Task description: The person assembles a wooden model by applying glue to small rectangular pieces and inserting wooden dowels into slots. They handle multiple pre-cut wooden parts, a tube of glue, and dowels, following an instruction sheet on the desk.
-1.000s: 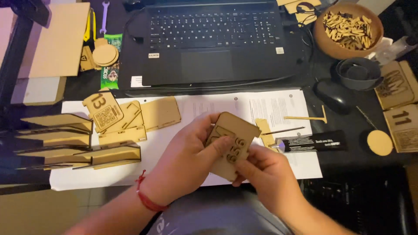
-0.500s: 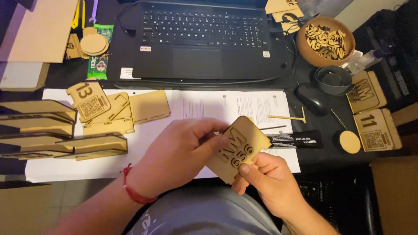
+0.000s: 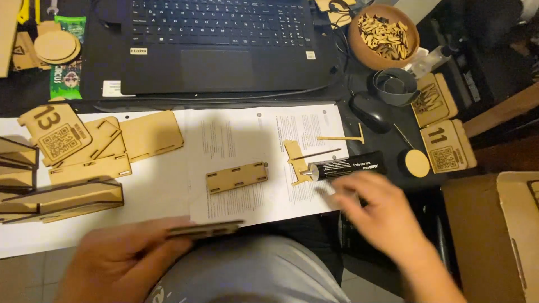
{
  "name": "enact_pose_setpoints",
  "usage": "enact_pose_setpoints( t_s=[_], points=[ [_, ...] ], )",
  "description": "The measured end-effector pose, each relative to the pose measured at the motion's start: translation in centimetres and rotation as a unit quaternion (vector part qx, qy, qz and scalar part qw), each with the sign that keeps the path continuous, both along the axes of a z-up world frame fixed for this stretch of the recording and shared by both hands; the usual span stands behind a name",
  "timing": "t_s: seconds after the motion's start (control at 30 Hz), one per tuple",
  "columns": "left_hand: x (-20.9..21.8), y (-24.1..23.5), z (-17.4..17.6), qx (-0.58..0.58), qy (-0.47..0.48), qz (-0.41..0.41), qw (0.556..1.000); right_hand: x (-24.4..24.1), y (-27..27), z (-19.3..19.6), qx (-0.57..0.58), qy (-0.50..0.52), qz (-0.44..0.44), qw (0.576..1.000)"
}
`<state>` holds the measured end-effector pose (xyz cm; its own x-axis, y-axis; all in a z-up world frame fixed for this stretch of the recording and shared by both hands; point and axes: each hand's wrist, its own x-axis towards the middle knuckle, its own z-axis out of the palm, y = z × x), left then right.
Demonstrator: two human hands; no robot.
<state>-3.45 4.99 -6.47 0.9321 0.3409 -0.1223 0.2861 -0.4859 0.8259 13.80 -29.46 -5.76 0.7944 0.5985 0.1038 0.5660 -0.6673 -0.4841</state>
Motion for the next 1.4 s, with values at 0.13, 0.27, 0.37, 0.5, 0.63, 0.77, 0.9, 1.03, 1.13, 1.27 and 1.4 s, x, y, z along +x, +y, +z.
enact_pose_setpoints(
  t_s=[0.13,0.27,0.37,0.5,0.63,0.77,0.9,1.03,1.13,1.27,1.4],
  points=[
    [-0.1,-0.5,0.5,-0.175,0.147,0.141,0.963,2.9,-1.0,0.3,-0.103,-0.04,0.049,0.993],
    [0.6,-0.9,-0.9,-0.368,0.032,0.076,0.926,4.3,-0.3,0.2,-0.105,-0.023,0.082,0.991],
    [1.0,-1.2,-1.3,-0.334,0.025,0.073,0.939,4.5,0.7,0.3,-0.112,0.001,0.088,0.99],
    [1.5,-2.1,-1.5,-0.3,-0.005,0.098,0.949,5.2,0.9,-0.7,-0.107,-0.04,0.112,0.987],
    [2.7,-2.7,-1.2,-0.202,0.062,0.109,0.971,5.8,-0.1,-1.1,-0.111,-0.025,0.075,0.991],
    [4.9,-3.6,1.0,-0.274,0.114,0.101,0.95,5.8,-0.1,-0.1,-0.115,0.018,0.075,0.99],
    [6.2,-4.1,0.6,-0.403,0.068,0.097,0.907,6.4,-0.1,0.5,-0.075,0.023,0.123,0.989],
    [7.2,-4.2,1.5,-0.389,0.13,0.097,0.907,8.9,2.9,1.8,-0.061,-0.039,0.185,0.98],
    [7.3,-4.6,1.4,-0.408,0.127,0.11,0.897,11.2,4.4,1.2,-0.138,-0.008,0.238,0.961],
    [7.0,-4.4,1.4,-0.412,0.136,0.111,0.894,12.1,5.7,1.0,-0.22,0.043,0.265,0.938],
    [6.7,-4.3,1.9,-0.239,0.186,-0.014,0.953,12.0,5.1,0.9,-0.215,0.034,0.267,0.939]
  ],
)
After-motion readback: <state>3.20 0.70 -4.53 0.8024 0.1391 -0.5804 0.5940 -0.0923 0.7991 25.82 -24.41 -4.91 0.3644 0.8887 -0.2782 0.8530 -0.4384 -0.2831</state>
